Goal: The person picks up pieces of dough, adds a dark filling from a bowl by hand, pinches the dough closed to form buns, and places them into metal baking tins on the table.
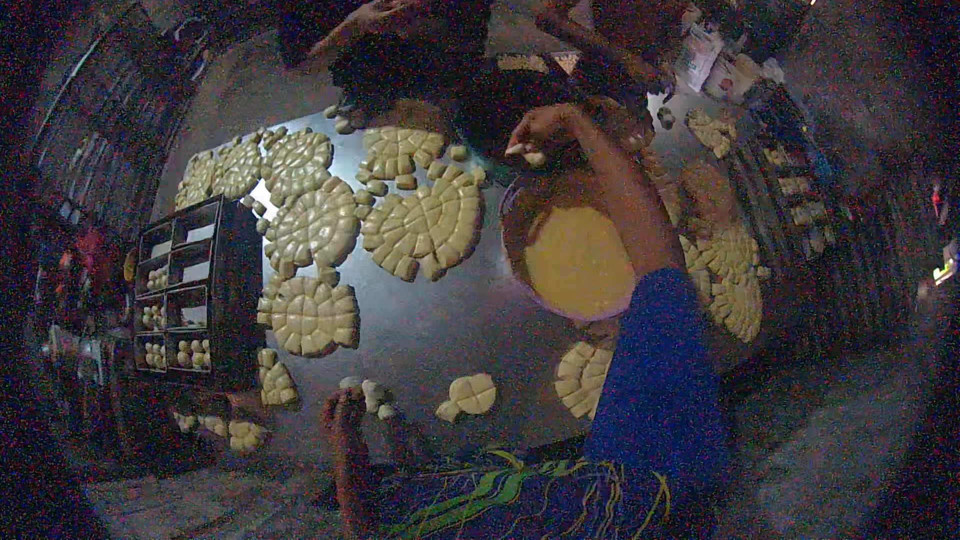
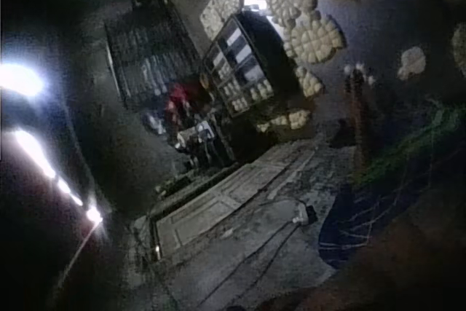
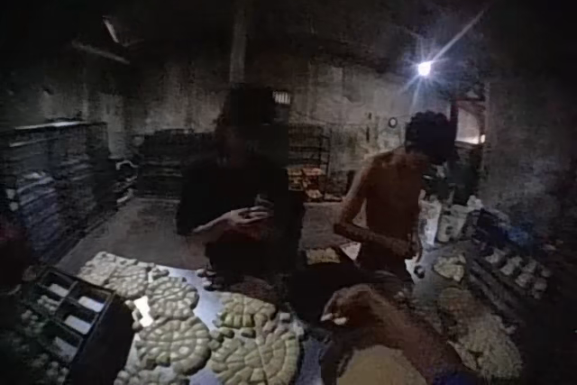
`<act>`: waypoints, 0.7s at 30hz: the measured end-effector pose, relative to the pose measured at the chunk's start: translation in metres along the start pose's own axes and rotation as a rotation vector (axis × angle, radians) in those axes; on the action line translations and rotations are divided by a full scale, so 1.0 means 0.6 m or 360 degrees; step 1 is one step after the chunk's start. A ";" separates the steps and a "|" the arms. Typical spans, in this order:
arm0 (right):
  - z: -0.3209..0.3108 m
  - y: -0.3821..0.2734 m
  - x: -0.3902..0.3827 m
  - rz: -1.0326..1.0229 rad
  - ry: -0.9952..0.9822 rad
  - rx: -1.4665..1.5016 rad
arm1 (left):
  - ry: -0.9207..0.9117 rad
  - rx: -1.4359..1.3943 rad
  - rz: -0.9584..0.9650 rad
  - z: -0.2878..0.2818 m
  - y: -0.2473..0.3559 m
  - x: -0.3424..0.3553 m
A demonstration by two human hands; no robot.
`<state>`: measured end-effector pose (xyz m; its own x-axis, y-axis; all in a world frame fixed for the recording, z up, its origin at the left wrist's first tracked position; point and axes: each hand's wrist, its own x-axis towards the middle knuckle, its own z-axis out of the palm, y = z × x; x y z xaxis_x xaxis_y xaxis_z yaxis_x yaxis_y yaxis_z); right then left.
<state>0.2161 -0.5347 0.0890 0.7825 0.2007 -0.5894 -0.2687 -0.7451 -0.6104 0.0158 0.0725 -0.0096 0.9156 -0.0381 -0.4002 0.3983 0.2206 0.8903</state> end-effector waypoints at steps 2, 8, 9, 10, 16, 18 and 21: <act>0.035 -0.051 -0.027 -0.0073 0.0049 0.0483 | 0.0072 -0.0076 -0.0124 0.007 -0.001 0.000; 0.336 -0.211 -0.074 -0.0832 0.0185 0.1716 | -0.0806 -0.0407 -0.0474 0.096 0.013 -0.011; 0.392 -0.237 -0.083 -0.0883 0.0214 0.1895 | -0.0875 -0.0477 -0.0549 0.111 0.021 -0.012; 0.440 -0.262 -0.094 -0.0951 0.0252 0.1854 | -0.0967 -0.0559 -0.0603 0.122 0.031 -0.011; 0.611 -0.371 -0.114 -0.0929 0.0435 0.1779 | -0.1077 -0.0261 -0.0024 0.090 0.075 -0.027; 0.642 -0.384 -0.109 -0.0896 0.0439 0.1929 | -0.0863 -0.0526 -0.0369 0.067 0.079 -0.029; 0.686 -0.395 -0.096 -0.0868 0.0539 0.2256 | -0.0734 -0.1007 -0.0643 0.034 0.084 -0.025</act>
<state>0.0038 -0.1079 0.0500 0.9919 -0.0559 -0.1144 -0.0589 0.5951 -0.8015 0.0230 0.0643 0.0457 0.6963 -0.5895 -0.4094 0.7169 0.5986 0.3573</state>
